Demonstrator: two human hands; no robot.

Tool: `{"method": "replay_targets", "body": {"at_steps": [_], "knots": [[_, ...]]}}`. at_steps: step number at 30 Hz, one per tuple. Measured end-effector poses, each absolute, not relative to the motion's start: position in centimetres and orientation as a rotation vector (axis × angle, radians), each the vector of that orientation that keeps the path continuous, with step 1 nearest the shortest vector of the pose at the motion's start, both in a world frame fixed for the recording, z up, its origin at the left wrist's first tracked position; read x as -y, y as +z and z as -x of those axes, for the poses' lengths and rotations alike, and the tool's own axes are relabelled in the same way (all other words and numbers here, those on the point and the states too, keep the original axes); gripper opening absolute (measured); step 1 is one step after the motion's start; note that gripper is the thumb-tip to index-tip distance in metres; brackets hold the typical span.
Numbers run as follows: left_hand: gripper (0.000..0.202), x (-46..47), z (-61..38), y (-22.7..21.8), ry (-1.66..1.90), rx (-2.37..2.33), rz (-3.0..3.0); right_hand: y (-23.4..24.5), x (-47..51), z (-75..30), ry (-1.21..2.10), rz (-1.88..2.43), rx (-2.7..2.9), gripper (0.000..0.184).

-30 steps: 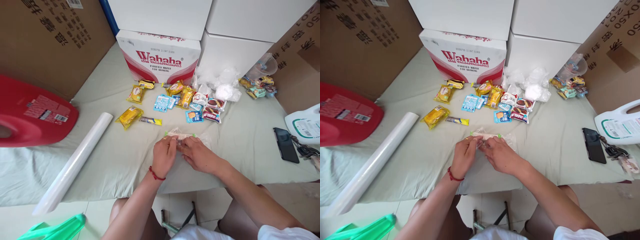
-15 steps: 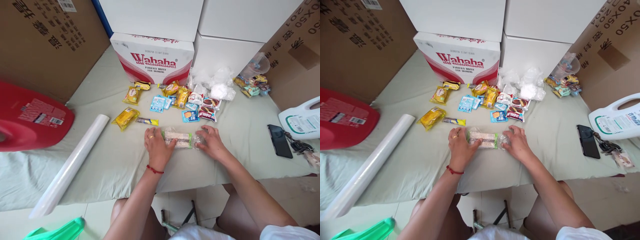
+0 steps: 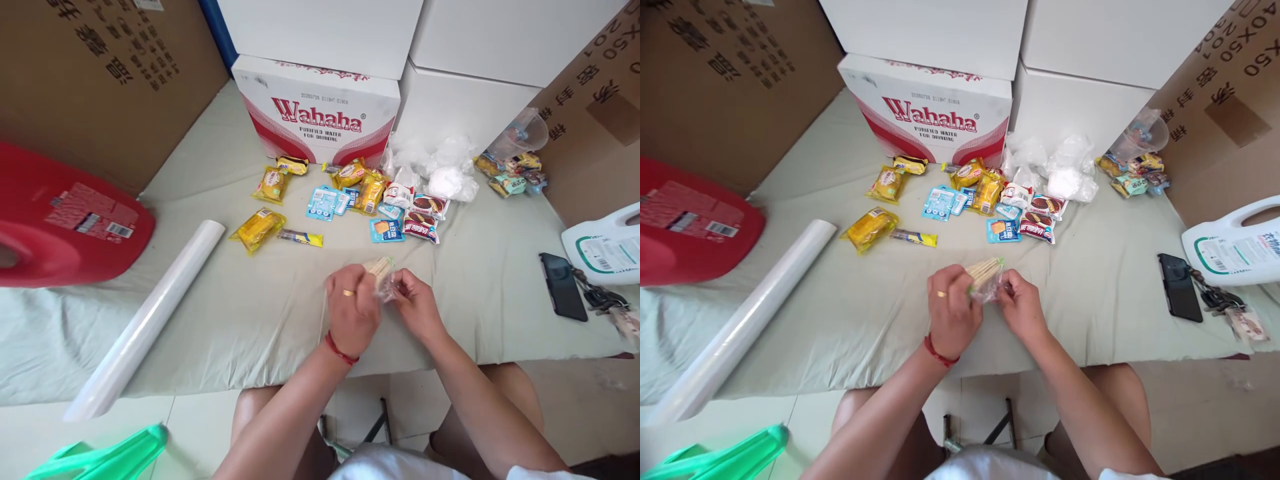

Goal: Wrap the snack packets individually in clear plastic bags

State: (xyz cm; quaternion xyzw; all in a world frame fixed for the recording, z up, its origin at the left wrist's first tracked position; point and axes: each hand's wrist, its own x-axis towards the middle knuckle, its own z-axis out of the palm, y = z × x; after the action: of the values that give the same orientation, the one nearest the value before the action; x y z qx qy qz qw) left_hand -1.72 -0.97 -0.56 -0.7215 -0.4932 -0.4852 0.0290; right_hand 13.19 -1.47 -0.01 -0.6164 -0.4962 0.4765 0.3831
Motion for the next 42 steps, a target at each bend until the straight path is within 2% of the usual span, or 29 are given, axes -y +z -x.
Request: {"method": "replay_targets", "body": {"at_steps": [2, 5, 7, 9, 11, 15, 17, 19, 21, 22, 24, 26, 28, 34, 37, 39, 42], "knots": [[0.027, 1.0, 0.8, -1.1, -1.369, 1.397, 2.204, 0.2, 0.9, -12.2, 1.425, 1.363, 0.983, 0.017], [0.025, 0.8, -0.2, -2.0, -1.237, 1.454, 2.297, 0.7, 0.2, -11.5, 1.624, 1.092, 0.659, 0.029], [0.033, 0.6, -0.5, -2.3, -1.22, 1.529, 2.48, 0.8, -0.1, -11.5, 1.661, 1.024, 0.557, 0.034], [0.051, 0.5, -0.3, -2.2, -1.332, 1.568, 2.719, 0.7, -0.3, -11.7, 1.673, 1.054, 0.558, 0.038], [0.061, 0.4, 0.1, -1.7, -1.581, 1.592, 2.91, 0.3, -0.4, -11.8, 1.667, 1.109, 0.617, 0.039], [0.052, -0.2, 1.1, -0.9, -2.317, 1.797, 2.921, -0.5, -0.7, -11.7, 1.586, 1.153, 0.686, 0.047], [0.047, -0.9, 1.5, -0.9, -2.767, 1.909, 2.663, -0.6, -0.8, -11.7, 1.571, 1.155, 0.715, 0.052], [0.034, -1.6, 1.8, -1.0, -3.0, 2.132, 2.169, -0.6, -0.9, -11.8, 1.548, 1.148, 0.716, 0.052], [0.016, -2.3, 2.0, -1.1, -2.861, 2.484, 1.769, -0.6, -1.0, -12.2, 1.516, 1.136, 0.669, 0.048], [0.014, -2.5, 2.1, -1.1, -2.742, 2.641, 1.725, -0.5, -1.0, -12.4, 1.509, 1.132, 0.647, 0.047], [0.025, -2.8, 2.1, -1.0, -2.552, 2.816, 2.004, -0.5, -1.0, -12.8, 1.514, 1.139, 0.65, 0.046], [0.035, -2.7, 2.0, -0.9, -2.447, 2.767, 2.428, -0.5, -0.8, -13.2, 1.494, 1.177, 0.72, 0.048], [0.039, -2.5, 1.7, -0.8, -2.415, 2.659, 2.612, -0.4, -0.4, -13.9, 1.437, 1.247, 0.845, 0.05], [0.028, -1.9, 1.2, -0.5, -2.378, 2.682, 2.764, 0.4, 0.6, -19.6, 1.166, 1.61, 1.183, 0.042], [0.024, -1.8, 1.0, -0.5, -2.182, 2.729, 2.839, 1.0, -0.3, -25.0, 1.104, 1.626, 0.908, 0.043], [0.023, -1.8, 0.9, -0.7, -2.086, 2.75, 2.825, 1.5, -1.8, -29.3, 0.922, 1.705, 0.599, 0.042], [0.023, -1.9, 0.7, -0.9, -2.031, 2.758, 2.795, 2.1, -5.3, -35.5, 0.746, 1.808, 0.415, 0.03]]}}
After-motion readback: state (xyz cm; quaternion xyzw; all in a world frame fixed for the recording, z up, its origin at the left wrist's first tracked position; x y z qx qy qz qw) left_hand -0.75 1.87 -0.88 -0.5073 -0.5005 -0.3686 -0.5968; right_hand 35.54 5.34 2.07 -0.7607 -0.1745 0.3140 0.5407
